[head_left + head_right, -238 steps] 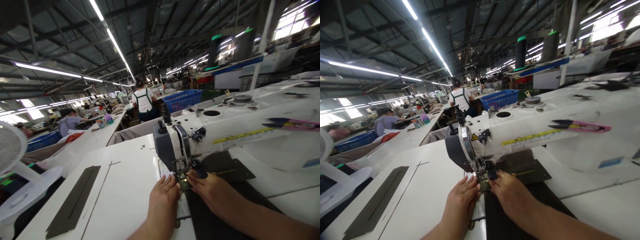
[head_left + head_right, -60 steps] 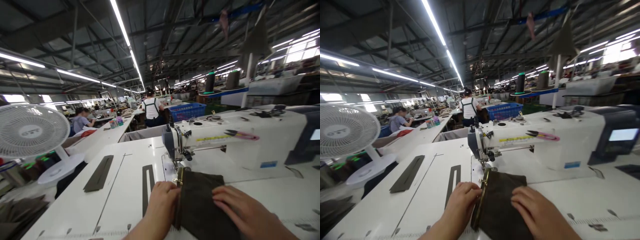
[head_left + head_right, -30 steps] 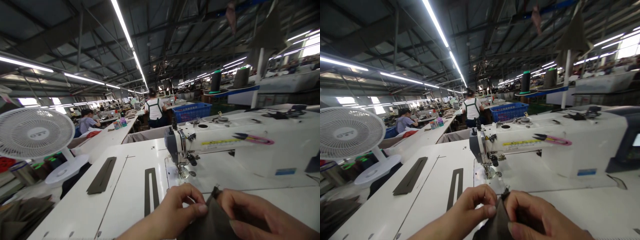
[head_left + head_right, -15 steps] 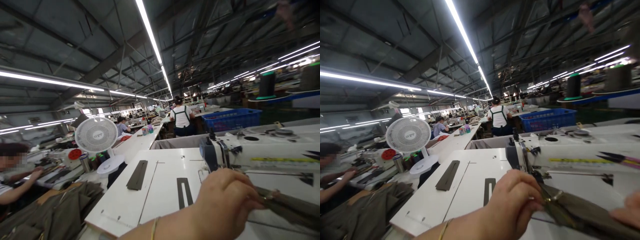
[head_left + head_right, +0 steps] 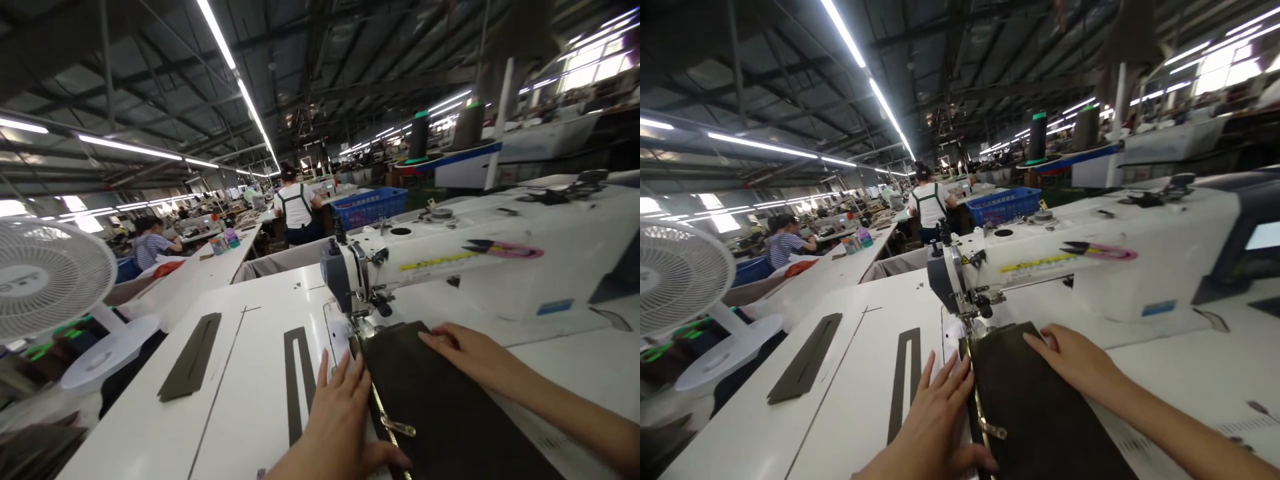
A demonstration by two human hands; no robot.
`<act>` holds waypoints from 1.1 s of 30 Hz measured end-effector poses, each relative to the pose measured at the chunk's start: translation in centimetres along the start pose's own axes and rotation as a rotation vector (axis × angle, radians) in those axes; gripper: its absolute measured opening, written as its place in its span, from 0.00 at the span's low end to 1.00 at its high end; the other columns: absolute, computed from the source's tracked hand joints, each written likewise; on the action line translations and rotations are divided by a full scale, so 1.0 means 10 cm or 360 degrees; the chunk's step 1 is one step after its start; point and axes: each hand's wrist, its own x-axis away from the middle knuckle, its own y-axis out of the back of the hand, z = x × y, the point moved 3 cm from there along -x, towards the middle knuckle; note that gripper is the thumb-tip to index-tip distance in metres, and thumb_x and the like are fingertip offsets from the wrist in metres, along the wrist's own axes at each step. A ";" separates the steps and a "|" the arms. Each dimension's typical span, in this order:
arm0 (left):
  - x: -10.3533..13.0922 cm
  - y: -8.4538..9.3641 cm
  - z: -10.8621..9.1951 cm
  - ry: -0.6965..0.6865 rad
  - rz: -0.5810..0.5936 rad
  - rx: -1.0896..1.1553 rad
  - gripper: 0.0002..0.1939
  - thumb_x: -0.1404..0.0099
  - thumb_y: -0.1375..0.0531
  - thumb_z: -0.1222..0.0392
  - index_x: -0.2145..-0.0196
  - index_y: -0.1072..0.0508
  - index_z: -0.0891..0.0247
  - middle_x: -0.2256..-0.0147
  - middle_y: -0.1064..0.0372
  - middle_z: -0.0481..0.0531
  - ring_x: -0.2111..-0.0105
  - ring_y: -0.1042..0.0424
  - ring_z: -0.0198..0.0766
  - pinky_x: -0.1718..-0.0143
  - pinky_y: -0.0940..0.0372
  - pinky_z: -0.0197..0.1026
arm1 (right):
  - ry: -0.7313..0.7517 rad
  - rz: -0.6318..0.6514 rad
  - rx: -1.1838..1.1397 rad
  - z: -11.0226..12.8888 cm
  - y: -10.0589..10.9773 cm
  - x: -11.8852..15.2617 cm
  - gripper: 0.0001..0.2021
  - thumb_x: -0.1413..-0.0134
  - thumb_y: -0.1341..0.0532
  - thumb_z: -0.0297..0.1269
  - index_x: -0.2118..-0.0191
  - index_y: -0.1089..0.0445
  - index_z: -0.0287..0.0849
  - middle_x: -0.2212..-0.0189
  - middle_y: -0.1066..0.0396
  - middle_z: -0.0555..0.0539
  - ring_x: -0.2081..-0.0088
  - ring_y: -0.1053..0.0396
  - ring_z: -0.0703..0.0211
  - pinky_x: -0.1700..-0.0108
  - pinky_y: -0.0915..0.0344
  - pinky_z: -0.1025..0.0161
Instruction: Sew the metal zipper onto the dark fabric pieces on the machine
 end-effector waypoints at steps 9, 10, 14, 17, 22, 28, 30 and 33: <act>-0.25 0.06 0.08 -0.0003 0.0059 -0.0221 0.54 0.50 0.45 0.27 0.40 0.46 0.74 0.40 0.53 0.68 0.39 0.60 0.59 0.40 0.69 0.65 | 0.0032 -0.0281 -0.0171 0.06 0.08 -0.03 0.15 0.47 0.51 0.53 0.69 0.43 0.46 0.77 0.34 0.49 0.76 0.32 0.54 0.72 0.40 0.59; -0.27 0.07 0.07 -0.0048 0.0009 -0.0251 0.55 0.51 0.44 0.27 0.40 0.47 0.74 0.40 0.55 0.68 0.38 0.61 0.59 0.40 0.69 0.66 | 0.0040 -0.0303 -0.0178 0.05 0.11 -0.01 0.14 0.47 0.50 0.53 0.69 0.43 0.47 0.78 0.33 0.49 0.76 0.32 0.53 0.73 0.40 0.59; -0.35 0.05 0.04 -0.0230 0.0059 -0.0245 0.53 0.47 0.44 0.31 0.38 0.53 0.74 0.38 0.61 0.68 0.38 0.62 0.57 0.40 0.72 0.65 | -0.0103 -0.0162 -0.0249 0.03 0.12 -0.03 0.16 0.50 0.48 0.55 0.66 0.40 0.47 0.79 0.31 0.50 0.77 0.31 0.52 0.74 0.37 0.59; -0.36 -0.07 0.09 -0.0303 0.0181 -0.0214 0.43 0.41 0.46 0.38 0.39 0.49 0.73 0.40 0.55 0.67 0.39 0.56 0.55 0.40 0.70 0.64 | -0.0258 0.0097 -0.0348 -0.05 0.02 -0.06 0.19 0.50 0.50 0.57 0.63 0.38 0.46 0.78 0.29 0.49 0.76 0.30 0.52 0.73 0.35 0.59; -0.38 -0.35 0.23 -0.0203 0.0117 -0.0370 0.27 0.32 0.53 0.53 0.40 0.47 0.71 0.39 0.55 0.64 0.38 0.57 0.52 0.40 0.68 0.63 | -0.0028 -0.0062 0.0334 -0.27 -0.10 -0.01 0.21 0.45 0.56 0.51 0.58 0.36 0.42 0.78 0.29 0.45 0.77 0.30 0.44 0.76 0.36 0.53; -0.39 -0.19 0.14 -0.0099 0.0350 -0.0255 0.41 0.37 0.50 0.39 0.38 0.52 0.74 0.38 0.62 0.66 0.38 0.65 0.54 0.40 0.66 0.62 | 0.0904 -0.0385 0.0854 0.25 -0.12 0.11 0.19 0.43 0.57 0.30 0.54 0.32 0.32 0.57 0.31 0.32 0.56 0.33 0.40 0.56 0.35 0.42; -0.37 -0.09 0.09 -0.0024 0.0397 -0.0168 0.53 0.45 0.47 0.30 0.38 0.55 0.77 0.38 0.67 0.68 0.38 0.68 0.56 0.39 0.68 0.61 | 0.1270 -0.0276 0.0617 0.47 -0.21 0.22 0.18 0.42 0.52 0.30 0.49 0.35 0.33 0.47 0.37 0.37 0.47 0.39 0.46 0.47 0.38 0.47; -0.33 -0.02 0.06 0.0069 0.0355 -0.0078 0.61 0.53 0.45 0.25 0.37 0.59 0.76 0.38 0.72 0.66 0.38 0.72 0.56 0.38 0.71 0.59 | 0.1330 0.0066 0.0349 0.56 -0.39 0.35 0.25 0.41 0.50 0.32 0.38 0.50 0.37 0.42 0.46 0.41 0.42 0.45 0.52 0.44 0.40 0.52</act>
